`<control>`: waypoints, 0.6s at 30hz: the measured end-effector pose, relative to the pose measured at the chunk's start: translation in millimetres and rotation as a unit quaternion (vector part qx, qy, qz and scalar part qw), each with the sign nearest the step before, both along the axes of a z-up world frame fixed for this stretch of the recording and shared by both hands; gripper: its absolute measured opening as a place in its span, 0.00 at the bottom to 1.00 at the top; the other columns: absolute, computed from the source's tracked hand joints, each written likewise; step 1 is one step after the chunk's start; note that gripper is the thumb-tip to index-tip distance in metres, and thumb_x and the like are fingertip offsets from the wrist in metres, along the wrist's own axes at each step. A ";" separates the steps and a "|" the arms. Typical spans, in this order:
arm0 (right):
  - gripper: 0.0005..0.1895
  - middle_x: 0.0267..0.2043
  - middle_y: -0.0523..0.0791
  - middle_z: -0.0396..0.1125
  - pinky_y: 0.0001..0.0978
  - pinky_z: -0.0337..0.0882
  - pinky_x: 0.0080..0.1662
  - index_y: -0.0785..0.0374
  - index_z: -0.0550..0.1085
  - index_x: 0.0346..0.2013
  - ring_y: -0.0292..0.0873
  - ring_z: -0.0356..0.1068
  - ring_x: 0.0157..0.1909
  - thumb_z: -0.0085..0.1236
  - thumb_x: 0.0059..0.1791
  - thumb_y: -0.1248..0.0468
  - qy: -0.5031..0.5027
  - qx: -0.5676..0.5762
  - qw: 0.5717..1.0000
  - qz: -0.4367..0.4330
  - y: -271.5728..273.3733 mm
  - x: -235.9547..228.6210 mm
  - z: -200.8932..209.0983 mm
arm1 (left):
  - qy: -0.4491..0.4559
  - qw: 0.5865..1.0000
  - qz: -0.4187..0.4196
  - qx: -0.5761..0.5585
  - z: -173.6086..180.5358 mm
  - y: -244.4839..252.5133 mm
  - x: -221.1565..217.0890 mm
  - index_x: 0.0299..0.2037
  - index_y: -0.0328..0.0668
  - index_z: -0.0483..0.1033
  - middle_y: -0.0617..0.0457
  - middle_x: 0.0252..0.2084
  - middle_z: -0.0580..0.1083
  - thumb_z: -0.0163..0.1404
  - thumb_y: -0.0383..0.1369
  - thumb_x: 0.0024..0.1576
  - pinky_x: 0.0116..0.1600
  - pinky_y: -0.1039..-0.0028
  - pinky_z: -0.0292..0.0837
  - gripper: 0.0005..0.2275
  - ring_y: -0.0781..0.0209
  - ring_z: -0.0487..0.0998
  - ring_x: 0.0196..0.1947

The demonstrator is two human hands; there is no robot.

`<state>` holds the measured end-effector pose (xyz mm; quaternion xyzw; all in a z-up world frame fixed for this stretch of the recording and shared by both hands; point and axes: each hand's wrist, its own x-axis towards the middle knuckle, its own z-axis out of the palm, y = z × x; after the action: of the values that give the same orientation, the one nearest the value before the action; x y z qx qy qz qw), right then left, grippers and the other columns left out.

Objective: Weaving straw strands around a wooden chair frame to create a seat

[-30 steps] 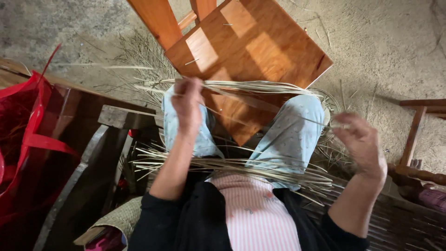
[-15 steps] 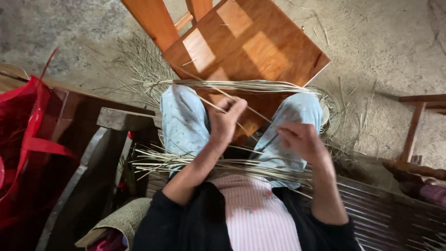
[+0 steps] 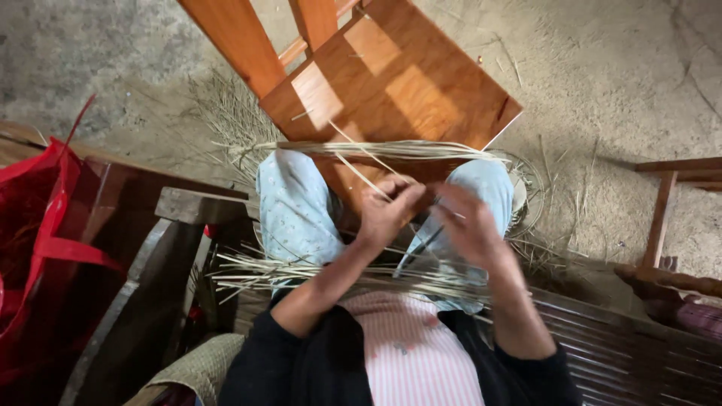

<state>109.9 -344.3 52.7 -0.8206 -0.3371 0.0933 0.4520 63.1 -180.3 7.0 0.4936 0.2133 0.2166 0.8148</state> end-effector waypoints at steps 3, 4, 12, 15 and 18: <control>0.12 0.35 0.53 0.77 0.54 0.75 0.46 0.66 0.79 0.50 0.61 0.77 0.42 0.57 0.53 0.69 0.061 0.004 0.998 -0.015 13.8 -9.5 -9.4 | -0.048 0.997 -0.029 0.046 -9.4 -10.9 -6.1 0.29 0.32 0.78 0.45 0.29 0.78 0.65 0.20 0.51 0.35 0.79 0.74 0.07 0.66 0.78 0.30; 0.11 0.30 0.50 0.77 0.47 0.75 0.44 0.64 0.80 0.48 0.53 0.78 0.37 0.59 0.51 0.68 0.087 -0.009 0.996 -0.019 13.7 -10.1 -5.8 | -0.048 0.998 -0.021 0.045 -17.7 -13.4 -5.7 0.29 0.30 0.77 0.44 0.30 0.78 0.66 0.21 0.50 0.35 0.78 0.74 0.08 0.66 0.78 0.31; 0.08 0.27 0.51 0.78 0.41 0.77 0.43 0.68 0.82 0.41 0.39 0.77 0.31 0.57 0.51 0.69 0.231 -0.001 0.973 -0.006 -3.2 -16.1 -2.9 | -0.057 0.997 -0.038 -0.042 6.1 6.9 -7.5 0.32 0.29 0.77 0.46 0.32 0.77 0.63 0.20 0.54 0.35 0.78 0.75 0.06 0.70 0.74 0.31; 0.16 0.31 0.55 0.78 0.48 0.76 0.42 0.70 0.80 0.47 0.43 0.75 0.40 0.63 0.51 0.60 0.281 0.027 0.959 -0.011 13.6 -18.7 27.4 | -0.011 0.999 -0.047 0.019 3.9 3.7 -9.0 0.31 0.34 0.79 0.50 0.29 0.77 0.64 0.25 0.55 0.31 0.82 0.71 0.06 0.73 0.72 0.29; 0.21 0.30 0.51 0.76 0.45 0.75 0.37 0.65 0.80 0.50 0.40 0.73 0.34 0.71 0.45 0.61 0.281 0.003 0.960 -0.006 21.3 -13.7 -0.7 | 0.028 0.997 -0.054 0.041 4.0 3.7 -6.8 0.34 0.35 0.79 0.50 0.30 0.77 0.63 0.28 0.56 0.29 0.78 0.72 0.06 0.69 0.72 0.29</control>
<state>96.2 -323.0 52.0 -0.7617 -0.1918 0.3166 0.5318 56.3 -176.7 11.0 0.5430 0.1997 0.1669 0.7984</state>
